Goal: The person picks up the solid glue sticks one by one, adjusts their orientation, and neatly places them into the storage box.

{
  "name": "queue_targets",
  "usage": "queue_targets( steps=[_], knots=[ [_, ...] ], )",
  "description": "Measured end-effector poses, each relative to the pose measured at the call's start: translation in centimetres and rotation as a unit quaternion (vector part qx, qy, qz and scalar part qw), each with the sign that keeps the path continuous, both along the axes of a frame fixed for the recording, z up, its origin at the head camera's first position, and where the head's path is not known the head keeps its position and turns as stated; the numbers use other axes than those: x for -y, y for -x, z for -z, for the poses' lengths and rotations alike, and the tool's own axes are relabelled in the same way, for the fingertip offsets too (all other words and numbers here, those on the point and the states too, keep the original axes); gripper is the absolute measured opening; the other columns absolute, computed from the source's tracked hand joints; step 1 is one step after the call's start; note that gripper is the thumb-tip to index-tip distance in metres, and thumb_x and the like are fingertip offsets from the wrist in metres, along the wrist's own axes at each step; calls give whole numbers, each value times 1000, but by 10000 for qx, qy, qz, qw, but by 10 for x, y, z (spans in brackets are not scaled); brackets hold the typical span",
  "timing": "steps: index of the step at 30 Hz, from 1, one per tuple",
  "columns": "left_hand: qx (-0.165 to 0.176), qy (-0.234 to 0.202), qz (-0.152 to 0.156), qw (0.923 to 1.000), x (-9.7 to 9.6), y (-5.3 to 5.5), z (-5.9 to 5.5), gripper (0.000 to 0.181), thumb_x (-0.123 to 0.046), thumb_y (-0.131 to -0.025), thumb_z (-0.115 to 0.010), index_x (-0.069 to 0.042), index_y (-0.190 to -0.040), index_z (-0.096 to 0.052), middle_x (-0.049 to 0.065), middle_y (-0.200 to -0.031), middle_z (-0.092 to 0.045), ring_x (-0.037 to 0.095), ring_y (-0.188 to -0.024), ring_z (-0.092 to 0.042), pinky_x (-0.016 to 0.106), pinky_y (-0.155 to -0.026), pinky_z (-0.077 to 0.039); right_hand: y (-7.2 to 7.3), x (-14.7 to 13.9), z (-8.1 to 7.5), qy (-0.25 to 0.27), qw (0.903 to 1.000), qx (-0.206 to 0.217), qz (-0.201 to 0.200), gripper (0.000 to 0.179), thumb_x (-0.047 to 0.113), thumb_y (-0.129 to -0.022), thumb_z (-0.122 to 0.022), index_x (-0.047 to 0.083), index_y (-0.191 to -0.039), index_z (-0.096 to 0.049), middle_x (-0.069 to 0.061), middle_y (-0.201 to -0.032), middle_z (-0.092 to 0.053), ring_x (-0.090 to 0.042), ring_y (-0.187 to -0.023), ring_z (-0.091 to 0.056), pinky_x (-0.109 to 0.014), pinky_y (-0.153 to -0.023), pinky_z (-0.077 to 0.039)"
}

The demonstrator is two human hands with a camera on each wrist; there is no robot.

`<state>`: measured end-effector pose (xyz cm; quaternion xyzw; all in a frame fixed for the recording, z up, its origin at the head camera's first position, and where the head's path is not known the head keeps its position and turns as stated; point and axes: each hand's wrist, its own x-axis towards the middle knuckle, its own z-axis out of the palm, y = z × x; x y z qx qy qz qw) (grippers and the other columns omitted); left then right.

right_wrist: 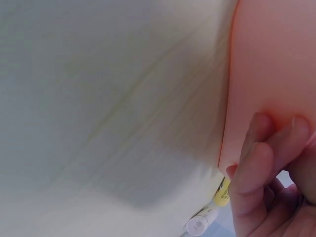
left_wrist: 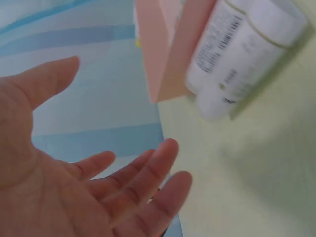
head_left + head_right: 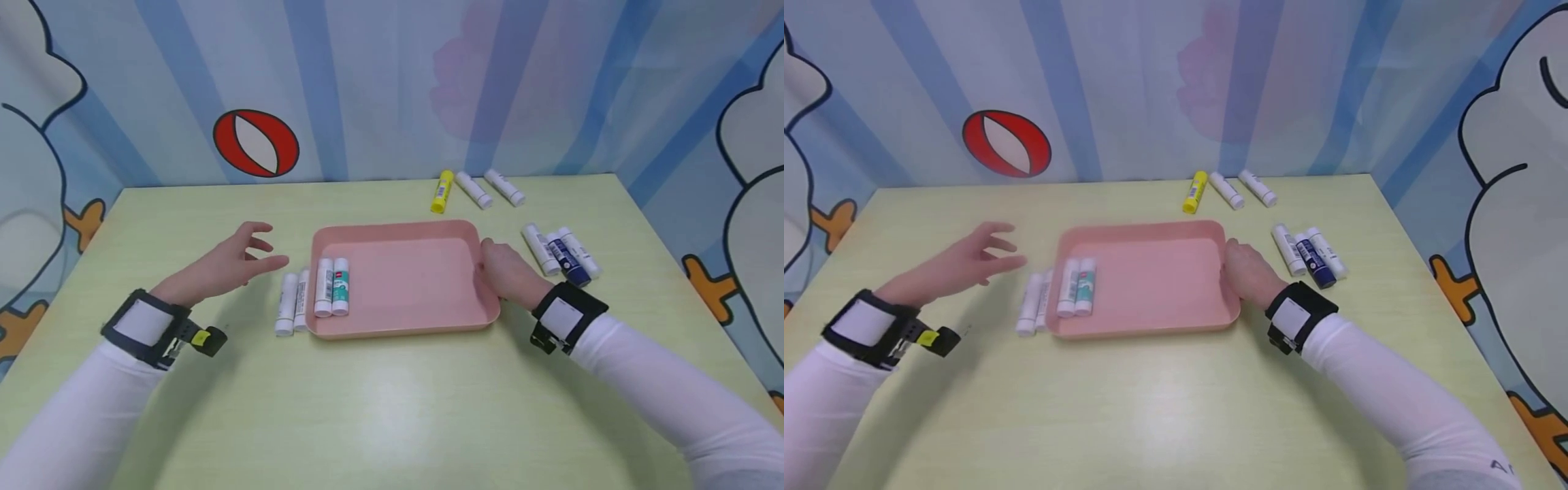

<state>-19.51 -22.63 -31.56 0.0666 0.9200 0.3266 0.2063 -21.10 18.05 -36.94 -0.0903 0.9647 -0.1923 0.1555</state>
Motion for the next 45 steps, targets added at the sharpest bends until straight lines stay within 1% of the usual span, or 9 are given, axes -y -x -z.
queue_targets(
  steps=[4,7,11,16,20,24,27,38,45],
  knots=[
    [62,609,126,9980,3,-2,10,91,-61,-79,-53,-8,-141,-11,22,-129,-37,35,-108,-44,48,-83,-42,1,0,0,-9,10000,-8,27,20,10,-91,-41,-4,-105,-41,-13,-80,-51,-19,-64,-53,-28,-49,-43],
    [88,964,179,9951,2,-2,16,88,-58,-81,-54,-6,-139,-13,21,-119,-43,32,-99,-48,44,-78,-44,1,0,-1,-42,10000,18,44,20,11,-91,-41,-4,-105,-40,-13,-80,-51,-19,-64,-53,-28,-49,-43],
    [208,1180,231,9925,-2,-2,24,85,-55,-82,-55,-3,-137,-16,20,-110,-48,29,-92,-48,39,-74,-44,2,0,0,-71,10000,1,18,19,11,-91,-41,-3,-104,-40,-13,-80,-51,-19,-64,-53,-28,-50,-43],
    [332,1253,267,9912,-8,-1,34,82,-51,-83,-56,-2,-136,-17,20,-111,-47,29,-94,-47,38,-74,-43,2,0,0,-63,9999,-136,-50,18,11,-91,-41,-3,-102,-41,-13,-78,-51,-19,-63,-52,-28,-49,-42],
    [387,1261,242,9910,-11,0,39,78,-48,-84,-56,-2,-136,-19,18,-104,-47,27,-90,-47,35,-70,-41,2,0,-1,-75,9996,-265,-104,17,11,-91,-42,-3,-100,-41,-12,-77,-51,-19,-63,-52,-28,-49,-42],
    [550,1174,226,9913,-13,1,40,69,-42,-86,-55,-3,-134,-23,15,-91,-48,24,-77,-49,32,-63,-40,2,0,-1,-86,9995,-286,-131,17,11,-91,-41,-3,-101,-41,-12,-77,-51,-20,-63,-52,-28,-50,-42],
    [671,1123,203,9912,-12,1,41,63,-36,-87,-55,-3,-132,-25,14,-87,-48,22,-69,-48,30,-58,-40,1,0,0,-100,9994,-276,-160,17,11,-91,-41,-3,-102,-40,-12,-76,-50,-20,-63,-52,-28,-50,-42],
    [667,1166,94,9909,-7,0,42,52,-30,-87,-56,-4,-125,-32,15,-94,-49,22,-73,-51,30,-59,-45,-2,0,-1,-78,9992,-322,-217,19,10,-91,-40,-5,-103,-40,-12,-76,-50,-19,-63,-52,-28,-50,-42],
    [472,995,-63,9939,5,0,43,51,-28,-88,-55,-3,-126,-32,18,-101,-47,24,-79,-52,30,-61,-47,-1,-1,1,-84,9994,-275,-204,17,10,-92,-40,-3,-102,-40,-12,-76,-50,-20,-62,-52,-28,-49,-42]
  ],
)
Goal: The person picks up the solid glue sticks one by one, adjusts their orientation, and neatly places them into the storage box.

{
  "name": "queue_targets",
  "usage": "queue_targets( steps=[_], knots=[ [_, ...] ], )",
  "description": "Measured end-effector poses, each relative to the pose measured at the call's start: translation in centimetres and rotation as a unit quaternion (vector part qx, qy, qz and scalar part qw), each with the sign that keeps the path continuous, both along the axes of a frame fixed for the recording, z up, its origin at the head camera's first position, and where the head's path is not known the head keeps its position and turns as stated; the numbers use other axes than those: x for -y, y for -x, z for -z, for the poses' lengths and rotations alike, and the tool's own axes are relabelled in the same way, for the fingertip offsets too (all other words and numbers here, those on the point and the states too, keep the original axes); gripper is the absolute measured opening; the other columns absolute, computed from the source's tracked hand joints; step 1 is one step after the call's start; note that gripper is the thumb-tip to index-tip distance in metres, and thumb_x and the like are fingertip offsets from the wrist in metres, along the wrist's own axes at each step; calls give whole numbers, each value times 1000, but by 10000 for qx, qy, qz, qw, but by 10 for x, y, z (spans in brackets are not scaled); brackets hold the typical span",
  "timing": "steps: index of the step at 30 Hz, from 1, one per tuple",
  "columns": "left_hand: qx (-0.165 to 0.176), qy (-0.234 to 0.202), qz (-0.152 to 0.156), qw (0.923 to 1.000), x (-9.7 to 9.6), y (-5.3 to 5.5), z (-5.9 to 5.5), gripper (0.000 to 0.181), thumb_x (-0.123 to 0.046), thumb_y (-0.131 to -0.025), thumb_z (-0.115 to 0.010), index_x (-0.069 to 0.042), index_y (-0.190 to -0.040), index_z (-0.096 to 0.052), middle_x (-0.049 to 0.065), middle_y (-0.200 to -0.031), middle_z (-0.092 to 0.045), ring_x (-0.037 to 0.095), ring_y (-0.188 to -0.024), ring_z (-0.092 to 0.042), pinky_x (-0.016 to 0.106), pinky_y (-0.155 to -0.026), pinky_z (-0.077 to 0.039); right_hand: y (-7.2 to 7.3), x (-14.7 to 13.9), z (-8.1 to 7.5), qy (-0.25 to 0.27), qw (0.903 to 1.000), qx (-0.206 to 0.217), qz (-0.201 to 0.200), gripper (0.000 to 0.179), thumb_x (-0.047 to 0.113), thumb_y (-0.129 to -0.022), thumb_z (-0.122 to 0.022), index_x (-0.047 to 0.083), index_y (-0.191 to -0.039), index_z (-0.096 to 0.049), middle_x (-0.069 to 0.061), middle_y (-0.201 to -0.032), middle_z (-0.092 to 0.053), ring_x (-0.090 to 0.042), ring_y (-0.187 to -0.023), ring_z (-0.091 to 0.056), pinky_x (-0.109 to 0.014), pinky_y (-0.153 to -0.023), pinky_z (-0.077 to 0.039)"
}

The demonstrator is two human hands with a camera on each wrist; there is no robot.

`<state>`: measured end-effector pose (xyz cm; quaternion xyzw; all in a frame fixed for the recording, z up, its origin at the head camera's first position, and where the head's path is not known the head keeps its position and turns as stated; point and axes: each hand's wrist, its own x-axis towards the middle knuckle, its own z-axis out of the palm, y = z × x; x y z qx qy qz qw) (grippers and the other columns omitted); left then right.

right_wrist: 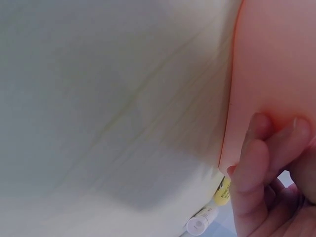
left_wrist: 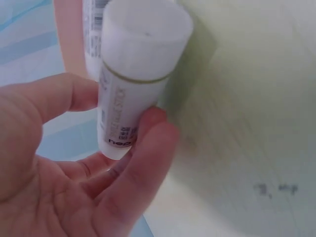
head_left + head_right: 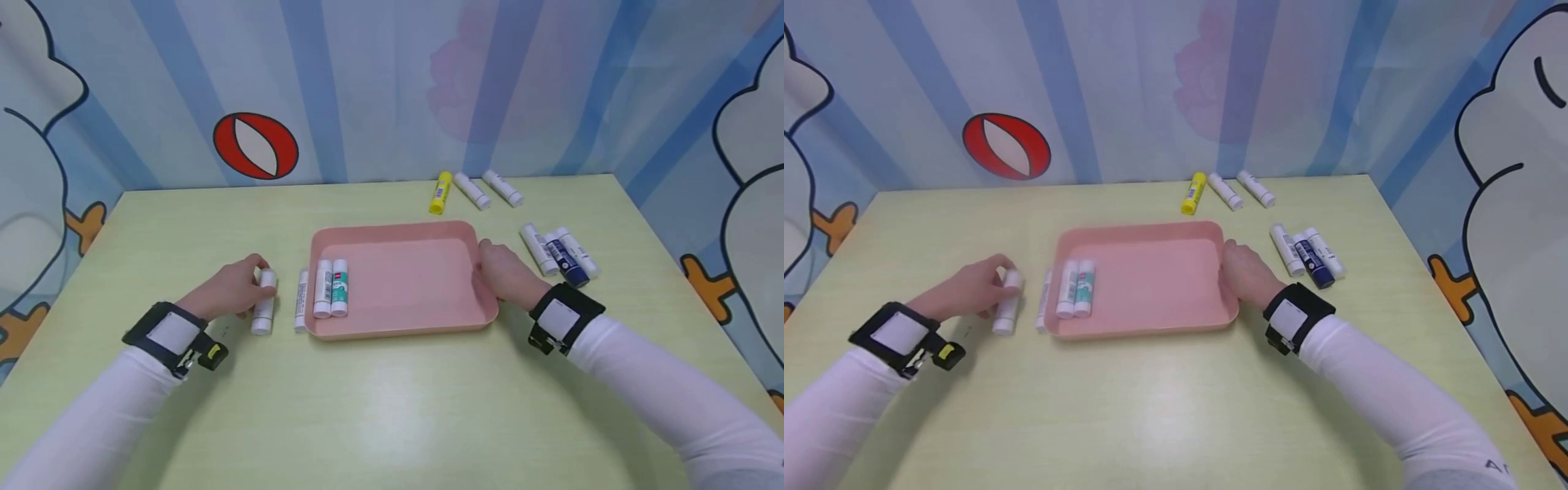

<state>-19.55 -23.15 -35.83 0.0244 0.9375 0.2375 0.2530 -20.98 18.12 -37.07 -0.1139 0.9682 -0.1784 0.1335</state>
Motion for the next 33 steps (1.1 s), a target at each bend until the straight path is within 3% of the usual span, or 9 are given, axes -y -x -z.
queue_targets(
  steps=[3,7,14,25,33],
  knots=[
    [-194,-116,3,9997,6,2,-2,50,-27,-88,-55,-3,-126,-32,19,-99,-48,25,-79,-52,30,-60,-48,0,0,1,30,10000,12,-11,17,11,-92,-40,-3,-102,-40,-12,-75,-50,-19,-61,-52,-28,-49,-42],
    [-469,-306,-96,9984,7,5,-13,49,-25,-88,-56,-4,-125,-32,20,-98,-47,26,-77,-52,31,-60,-49,0,0,1,29,10000,30,6,17,11,-92,-40,-3,-102,-40,-12,-75,-50,-19,-61,-52,-28,-49,-42],
    [-784,-845,-280,9929,-17,12,-35,51,-27,-88,-57,-7,-126,-30,19,-101,-46,28,-78,-52,32,-62,-49,1,-1,0,12,9998,151,135,20,10,-92,-39,-4,-105,-40,-12,-78,-50,-20,-64,-52,-28,-50,-42],
    [-805,-802,441,9925,-73,23,-51,45,-25,-88,-56,-9,-123,-33,16,-94,-49,25,-74,-54,30,-61,-49,0,1,1,47,9997,171,150,20,10,-92,-40,-4,-106,-39,-12,-79,-50,-20,-64,-52,-28,-51,-42],
    [-827,-580,853,9912,-103,31,-53,43,-25,-88,-54,-9,-122,-32,14,-98,-51,23,-78,-55,28,-61,-48,0,1,0,23,9998,132,155,20,10,-92,-40,-4,-106,-39,-13,-79,-51,-20,-65,-52,-28,-51,-42]
  ],
)
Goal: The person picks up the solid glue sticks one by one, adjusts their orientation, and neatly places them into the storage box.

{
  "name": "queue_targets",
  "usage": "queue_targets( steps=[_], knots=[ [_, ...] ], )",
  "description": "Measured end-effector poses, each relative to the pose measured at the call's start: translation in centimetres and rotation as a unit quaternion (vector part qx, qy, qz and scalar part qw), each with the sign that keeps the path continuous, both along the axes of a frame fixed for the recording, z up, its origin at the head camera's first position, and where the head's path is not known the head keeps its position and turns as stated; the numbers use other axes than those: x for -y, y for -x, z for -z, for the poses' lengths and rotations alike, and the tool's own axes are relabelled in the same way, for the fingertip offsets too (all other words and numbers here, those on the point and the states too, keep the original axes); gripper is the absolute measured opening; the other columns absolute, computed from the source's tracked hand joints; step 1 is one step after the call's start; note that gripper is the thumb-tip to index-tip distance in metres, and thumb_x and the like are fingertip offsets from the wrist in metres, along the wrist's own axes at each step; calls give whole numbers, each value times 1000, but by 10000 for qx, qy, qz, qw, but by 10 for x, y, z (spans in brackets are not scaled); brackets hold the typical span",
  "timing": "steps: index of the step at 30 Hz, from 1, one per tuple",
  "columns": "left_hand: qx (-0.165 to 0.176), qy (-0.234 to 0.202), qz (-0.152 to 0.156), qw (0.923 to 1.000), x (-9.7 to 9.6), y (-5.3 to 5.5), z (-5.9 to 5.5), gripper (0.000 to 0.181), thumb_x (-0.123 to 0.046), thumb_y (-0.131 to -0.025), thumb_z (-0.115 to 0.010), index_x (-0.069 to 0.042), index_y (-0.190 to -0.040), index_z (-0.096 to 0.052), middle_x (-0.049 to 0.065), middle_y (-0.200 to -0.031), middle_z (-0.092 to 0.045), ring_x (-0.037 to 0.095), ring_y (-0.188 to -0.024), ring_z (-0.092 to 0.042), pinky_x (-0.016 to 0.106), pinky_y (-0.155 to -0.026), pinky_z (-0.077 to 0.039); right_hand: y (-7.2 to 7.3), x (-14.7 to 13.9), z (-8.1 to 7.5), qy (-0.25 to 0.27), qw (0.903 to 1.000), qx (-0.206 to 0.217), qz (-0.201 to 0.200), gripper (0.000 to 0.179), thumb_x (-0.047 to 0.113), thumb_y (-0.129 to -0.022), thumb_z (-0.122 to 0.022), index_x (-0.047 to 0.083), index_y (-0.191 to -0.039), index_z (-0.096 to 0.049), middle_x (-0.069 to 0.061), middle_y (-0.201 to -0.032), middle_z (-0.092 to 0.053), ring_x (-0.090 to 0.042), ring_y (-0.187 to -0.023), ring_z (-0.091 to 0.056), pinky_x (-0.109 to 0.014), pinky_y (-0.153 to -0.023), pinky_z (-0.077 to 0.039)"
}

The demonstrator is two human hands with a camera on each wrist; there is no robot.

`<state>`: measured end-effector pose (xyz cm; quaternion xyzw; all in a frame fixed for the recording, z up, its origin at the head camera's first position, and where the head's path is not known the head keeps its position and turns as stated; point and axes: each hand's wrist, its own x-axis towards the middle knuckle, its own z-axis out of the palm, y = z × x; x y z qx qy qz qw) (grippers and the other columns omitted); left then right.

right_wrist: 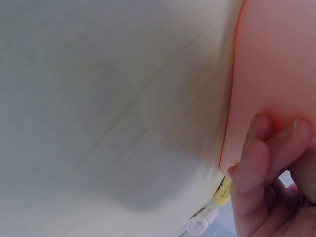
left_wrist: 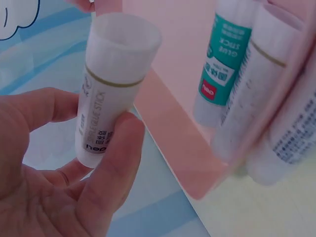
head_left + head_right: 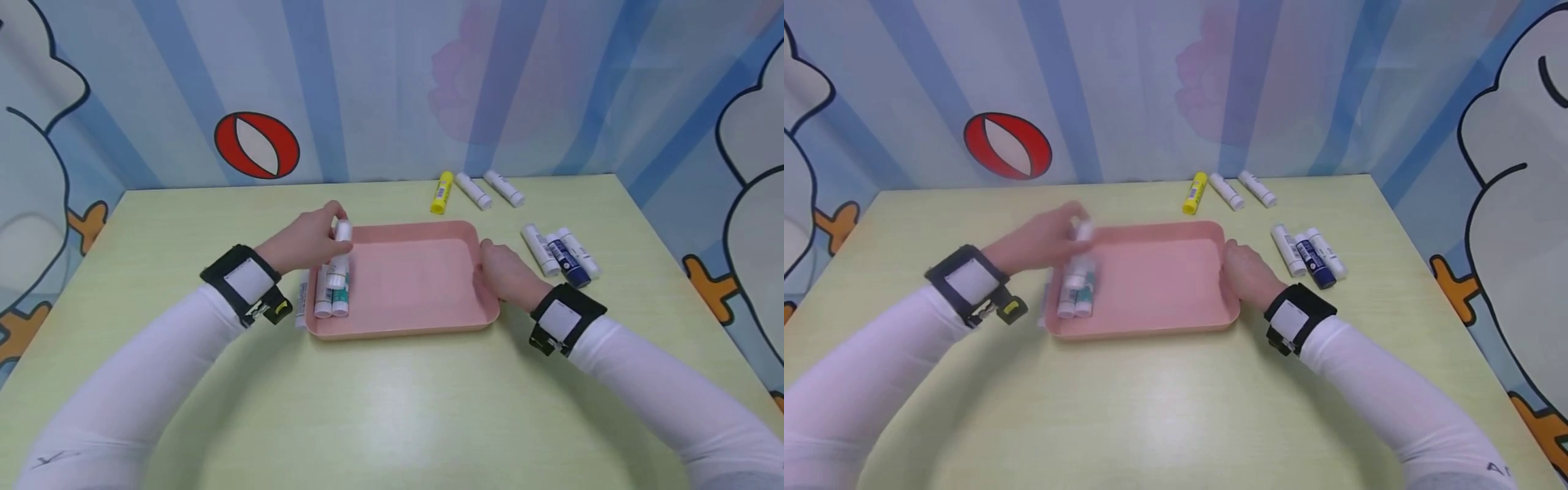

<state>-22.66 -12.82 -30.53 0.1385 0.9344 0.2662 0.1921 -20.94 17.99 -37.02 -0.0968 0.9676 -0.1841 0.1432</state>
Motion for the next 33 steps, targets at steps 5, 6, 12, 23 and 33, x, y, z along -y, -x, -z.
queue_targets(
  steps=[5,6,12,23,33],
  knots=[
    [262,319,122,9991,-17,4,7,44,-26,-88,-55,-10,-121,-33,13,-100,-51,23,-80,-55,28,-60,-48,0,0,0,3,10000,-3,-1,20,10,-92,-41,-4,-107,-40,-13,-80,-51,-20,-66,-52,-28,-51,-42],
    [319,446,165,9984,-21,5,8,44,-26,-88,-55,-9,-121,-33,13,-101,-51,23,-81,-55,28,-60,-48,0,0,0,-9,10000,-7,6,20,10,-92,-41,-4,-107,-40,-13,-80,-51,-20,-66,-52,-28,-51,-42],
    [215,1360,500,9892,-42,7,14,46,-29,-85,-56,-8,-121,-36,10,-98,-53,21,-81,-55,28,-63,-45,0,0,1,-20,10000,9,32,20,10,-92,-40,-4,-107,-39,-13,-81,-51,-20,-67,-52,-28,-51,-42],
    [361,1533,537,9860,-57,3,25,12,-14,-82,-55,-3,-86,-53,8,-72,-53,21,-58,-53,27,-46,-37,0,0,-1,76,9999,103,81,20,10,-93,-39,-3,-108,-39,-13,-81,-51,-20,-65,-52,-28,-51,-42],
    [403,1611,383,9854,-58,0,24,9,-9,-84,-52,-2,-84,-57,9,-71,-52,19,-54,-50,27,-45,-37,0,1,1,21,9999,80,99,22,12,-93,-40,-3,-109,-38,-13,-81,-51,-20,-65,-52,-28,-50,-42]
  ],
)
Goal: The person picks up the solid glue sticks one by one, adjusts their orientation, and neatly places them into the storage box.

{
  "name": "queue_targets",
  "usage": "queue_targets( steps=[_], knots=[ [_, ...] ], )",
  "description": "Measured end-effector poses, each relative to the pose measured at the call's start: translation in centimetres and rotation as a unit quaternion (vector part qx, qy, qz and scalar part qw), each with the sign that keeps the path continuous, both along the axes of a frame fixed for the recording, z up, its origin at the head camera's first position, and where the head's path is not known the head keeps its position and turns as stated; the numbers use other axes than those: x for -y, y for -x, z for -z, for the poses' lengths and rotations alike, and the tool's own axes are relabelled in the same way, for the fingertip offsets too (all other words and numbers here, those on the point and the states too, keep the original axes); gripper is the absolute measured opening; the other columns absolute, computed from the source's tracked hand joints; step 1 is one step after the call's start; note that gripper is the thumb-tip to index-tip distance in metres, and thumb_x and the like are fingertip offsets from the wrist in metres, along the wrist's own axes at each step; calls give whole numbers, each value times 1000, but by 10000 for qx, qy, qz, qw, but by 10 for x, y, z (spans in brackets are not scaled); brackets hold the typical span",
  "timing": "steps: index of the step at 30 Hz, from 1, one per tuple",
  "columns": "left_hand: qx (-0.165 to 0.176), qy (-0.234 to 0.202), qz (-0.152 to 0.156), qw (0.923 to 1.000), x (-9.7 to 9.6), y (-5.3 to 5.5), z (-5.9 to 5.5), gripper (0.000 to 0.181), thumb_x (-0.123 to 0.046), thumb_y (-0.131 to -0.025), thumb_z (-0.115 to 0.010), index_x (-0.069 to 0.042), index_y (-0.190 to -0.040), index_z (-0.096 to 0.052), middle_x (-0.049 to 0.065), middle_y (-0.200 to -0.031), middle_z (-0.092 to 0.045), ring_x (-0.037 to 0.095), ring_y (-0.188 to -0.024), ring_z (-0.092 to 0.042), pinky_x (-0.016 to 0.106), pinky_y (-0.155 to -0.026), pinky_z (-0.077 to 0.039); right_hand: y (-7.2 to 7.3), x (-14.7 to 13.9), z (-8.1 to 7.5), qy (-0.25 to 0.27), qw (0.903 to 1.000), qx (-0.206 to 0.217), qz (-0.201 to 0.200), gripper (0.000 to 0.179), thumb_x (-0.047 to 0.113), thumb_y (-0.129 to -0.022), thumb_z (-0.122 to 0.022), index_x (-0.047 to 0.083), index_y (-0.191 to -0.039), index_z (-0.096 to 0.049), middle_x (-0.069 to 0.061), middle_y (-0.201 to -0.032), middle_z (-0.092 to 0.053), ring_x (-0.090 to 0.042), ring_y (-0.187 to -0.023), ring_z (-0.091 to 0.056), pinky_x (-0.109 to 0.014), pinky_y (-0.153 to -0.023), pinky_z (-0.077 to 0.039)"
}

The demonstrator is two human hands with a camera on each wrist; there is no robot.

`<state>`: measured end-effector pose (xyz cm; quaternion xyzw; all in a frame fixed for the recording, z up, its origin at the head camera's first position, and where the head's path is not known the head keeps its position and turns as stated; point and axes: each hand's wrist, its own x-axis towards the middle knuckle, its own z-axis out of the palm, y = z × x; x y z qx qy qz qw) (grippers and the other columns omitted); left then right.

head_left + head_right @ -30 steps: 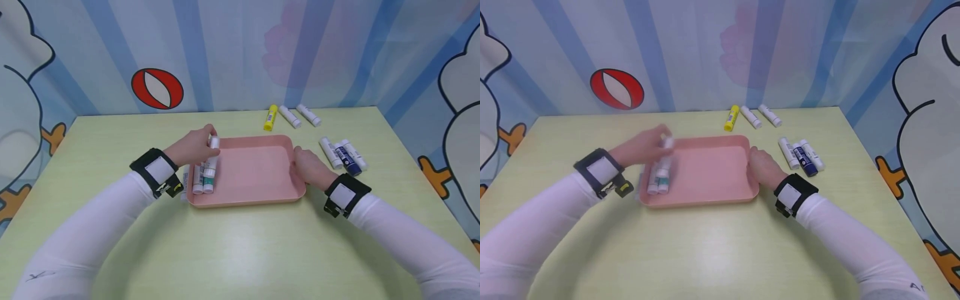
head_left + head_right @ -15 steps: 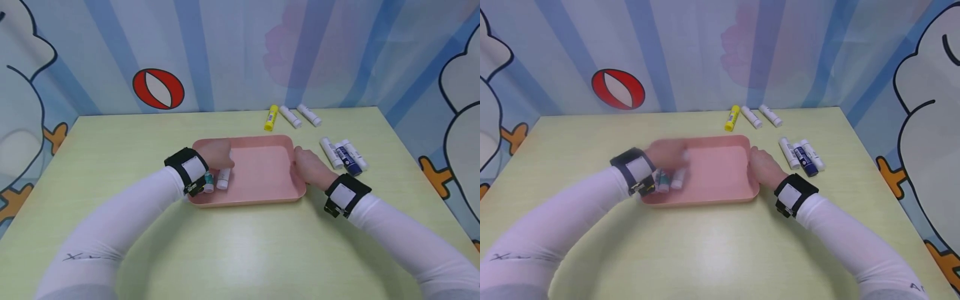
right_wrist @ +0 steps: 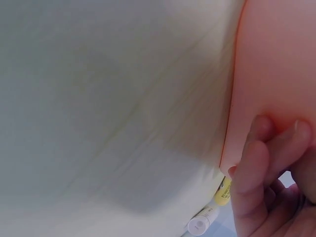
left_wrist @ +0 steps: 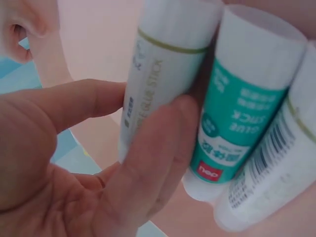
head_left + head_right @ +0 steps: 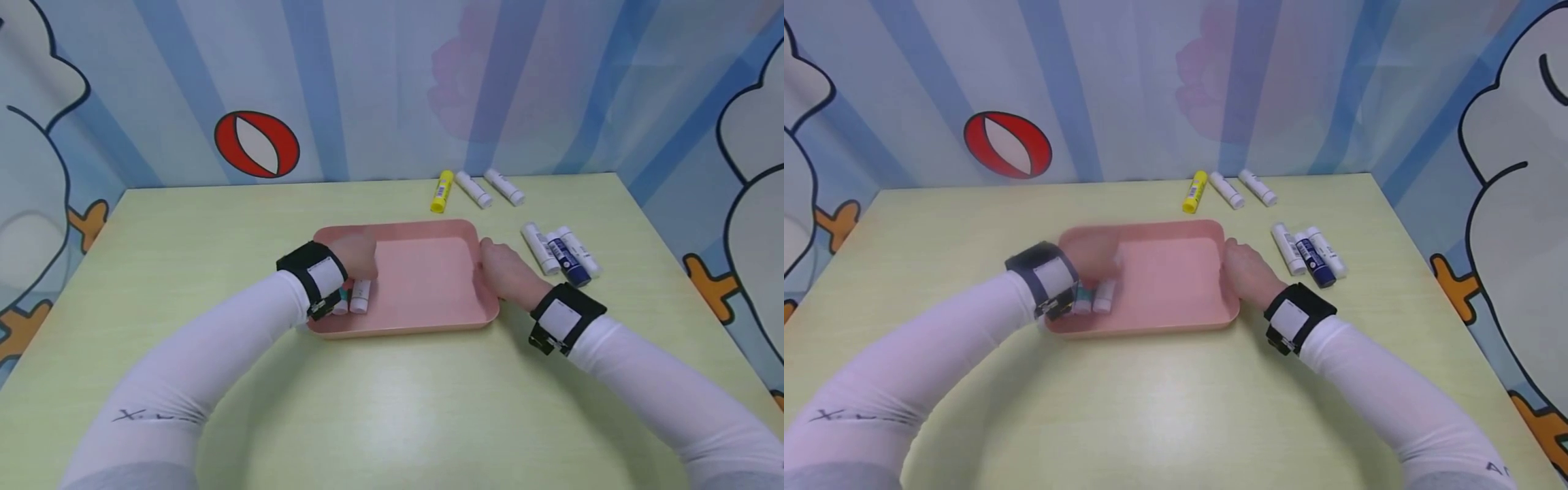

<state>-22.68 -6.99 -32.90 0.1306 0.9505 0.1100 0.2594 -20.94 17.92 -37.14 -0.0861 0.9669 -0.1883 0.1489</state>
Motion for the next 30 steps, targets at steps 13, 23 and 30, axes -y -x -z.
queue_targets(
  steps=[13,23,30],
  knots=[
    [-508,268,188,9982,6,10,11,12,-11,-84,-53,-4,-90,-59,9,-84,-58,21,-70,-54,28,-66,-42,1,-1,-1,7,9999,-82,-94,19,10,-92,-40,-3,-106,-39,-13,-78,-51,-20,-64,-52,-28,-50,-42],
    [-737,70,202,9971,22,12,11,27,-26,-85,-56,-4,-99,-57,7,-82,-57,18,-67,-54,28,-61,-42,1,-1,2,50,10000,-9,-11,20,11,-93,-39,-3,-107,-39,-13,-79,-51,-20,-64,-52,-28,-50,-42],
    [-870,-903,-523,9907,59,4,-17,39,-36,-89,-52,-6,-113,-46,10,-90,-56,21,-77,-54,30,-63,-45,0,-2,3,61,10000,-31,-7,20,11,-92,-40,-2,-107,-39,-12,-79,-51,-20,-63,-51,-28,-50,-42]
  ],
)
